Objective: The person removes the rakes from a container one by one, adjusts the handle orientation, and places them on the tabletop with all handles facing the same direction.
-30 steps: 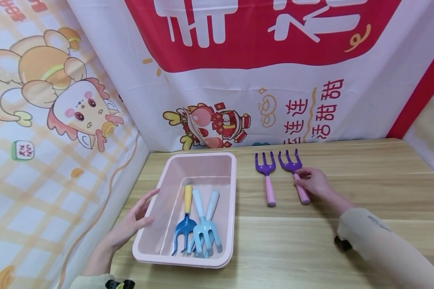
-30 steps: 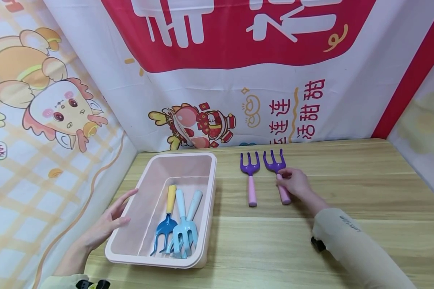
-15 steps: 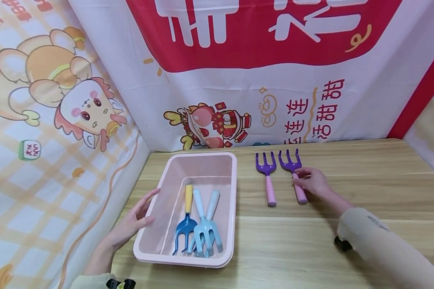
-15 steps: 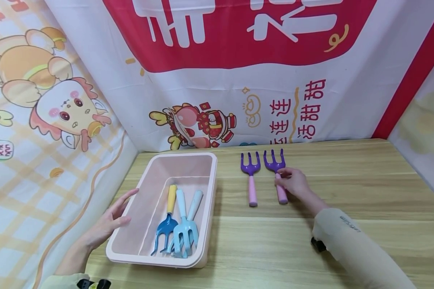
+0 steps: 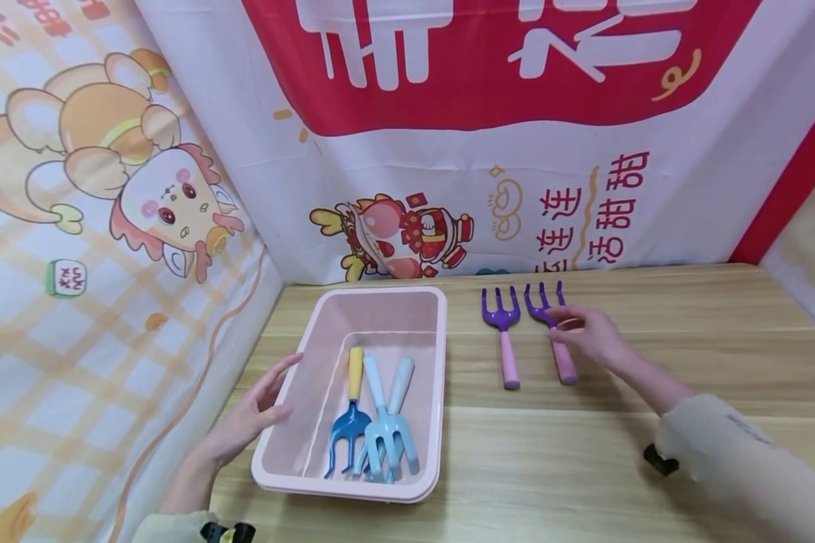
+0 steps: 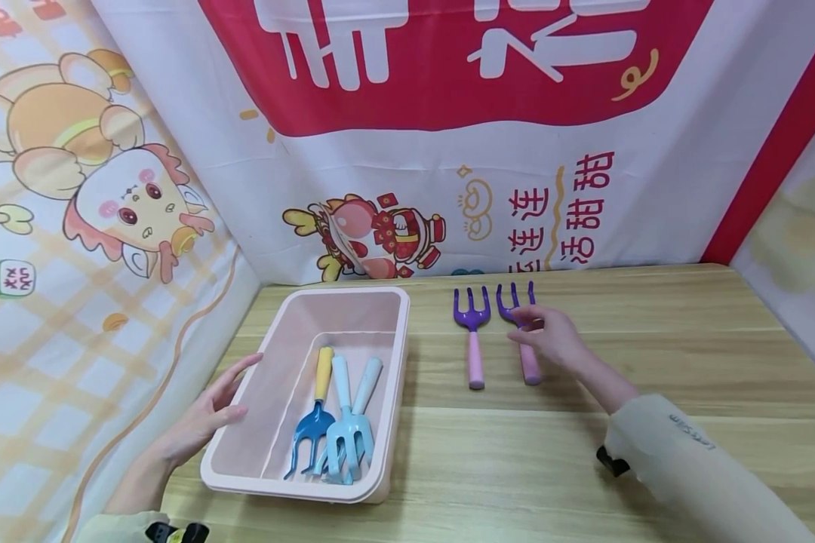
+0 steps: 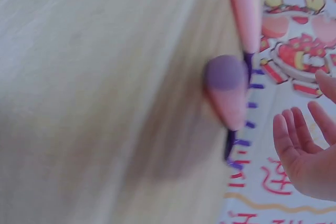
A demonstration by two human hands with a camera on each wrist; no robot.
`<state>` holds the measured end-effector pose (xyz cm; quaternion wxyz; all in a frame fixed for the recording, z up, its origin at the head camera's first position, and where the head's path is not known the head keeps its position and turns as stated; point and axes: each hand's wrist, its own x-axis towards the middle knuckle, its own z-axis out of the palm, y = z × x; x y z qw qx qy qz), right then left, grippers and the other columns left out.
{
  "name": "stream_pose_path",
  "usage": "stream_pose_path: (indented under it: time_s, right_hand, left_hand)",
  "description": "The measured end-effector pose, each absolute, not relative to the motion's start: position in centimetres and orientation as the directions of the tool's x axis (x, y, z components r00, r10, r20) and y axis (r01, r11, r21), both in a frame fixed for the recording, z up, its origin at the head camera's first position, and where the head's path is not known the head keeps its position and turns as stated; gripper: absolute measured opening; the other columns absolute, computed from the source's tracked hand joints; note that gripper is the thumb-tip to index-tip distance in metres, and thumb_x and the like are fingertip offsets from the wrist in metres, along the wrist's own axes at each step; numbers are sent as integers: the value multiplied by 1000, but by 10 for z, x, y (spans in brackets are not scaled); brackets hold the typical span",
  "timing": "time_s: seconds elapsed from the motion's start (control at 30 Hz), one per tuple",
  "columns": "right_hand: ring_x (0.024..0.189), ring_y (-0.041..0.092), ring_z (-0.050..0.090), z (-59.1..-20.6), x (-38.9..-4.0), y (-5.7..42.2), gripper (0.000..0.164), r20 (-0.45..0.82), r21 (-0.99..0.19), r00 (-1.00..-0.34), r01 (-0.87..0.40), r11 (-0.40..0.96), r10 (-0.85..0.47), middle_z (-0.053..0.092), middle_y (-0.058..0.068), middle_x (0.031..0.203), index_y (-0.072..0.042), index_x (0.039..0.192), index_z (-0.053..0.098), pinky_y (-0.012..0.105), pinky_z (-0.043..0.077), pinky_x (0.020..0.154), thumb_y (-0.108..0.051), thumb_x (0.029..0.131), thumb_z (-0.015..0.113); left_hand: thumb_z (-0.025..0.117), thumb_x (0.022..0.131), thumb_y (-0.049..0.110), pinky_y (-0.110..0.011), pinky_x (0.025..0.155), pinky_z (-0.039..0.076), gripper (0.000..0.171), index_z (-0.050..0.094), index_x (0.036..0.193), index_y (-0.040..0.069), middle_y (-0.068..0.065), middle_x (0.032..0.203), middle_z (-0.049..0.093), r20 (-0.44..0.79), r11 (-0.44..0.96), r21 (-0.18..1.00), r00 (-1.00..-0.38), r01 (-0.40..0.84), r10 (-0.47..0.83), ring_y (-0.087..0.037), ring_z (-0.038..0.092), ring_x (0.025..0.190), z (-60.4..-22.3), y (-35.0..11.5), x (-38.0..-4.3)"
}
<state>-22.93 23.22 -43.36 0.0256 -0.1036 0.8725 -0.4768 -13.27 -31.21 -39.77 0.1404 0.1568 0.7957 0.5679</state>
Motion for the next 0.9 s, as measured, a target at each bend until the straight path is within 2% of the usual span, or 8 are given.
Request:
stream_pose_path:
  time_s: [0.1,0.27,0.47,0.7,0.9]
  right_hand:
    - [106,38,58,-422,-226,227,46,87,-814,-960,-223,536,-267,61,24,121,3,128,58,47,48,89,-15,88,72]
    - [105,31,58,-402,-220,218,47,73,-803,-935,-262,536,-348,62,19,122,0,130,58,43,48,88,-19,90,71]
    - [100,27,61,-378,-216,208,41,118,-810,-888,-345,474,-445,64,17,118,1,125,60,38,50,86,-14,89,71]
    - [99,28,63,-351,-216,199,38,170,-790,-805,-456,410,-568,67,11,110,1,124,62,34,51,84,-6,88,71]
    - [100,27,62,-326,-223,191,39,160,-783,-732,-503,365,-662,68,4,110,-3,124,64,33,52,82,-12,87,73]
  left_hand:
    - [55,97,4,-28,90,46,68,21,155,15,-32,150,25,-49,304,949,-913,83,405,-8,48,120,-398,-312,-133]
    - [55,97,4,-28,90,46,69,21,155,15,-32,150,25,-57,303,950,-915,73,399,-7,49,120,-398,-312,-133]
    - [54,97,5,-27,91,45,68,21,155,15,-32,151,25,-51,306,948,-915,82,401,-6,48,120,-399,-313,-134]
    - [54,97,4,-27,91,45,67,21,155,15,-31,151,25,-45,305,948,-912,90,409,-7,48,121,-399,-313,-134]
    - [54,97,5,-28,90,45,68,21,155,16,-31,151,25,-51,297,951,-911,80,409,-9,48,121,-401,-314,-135]
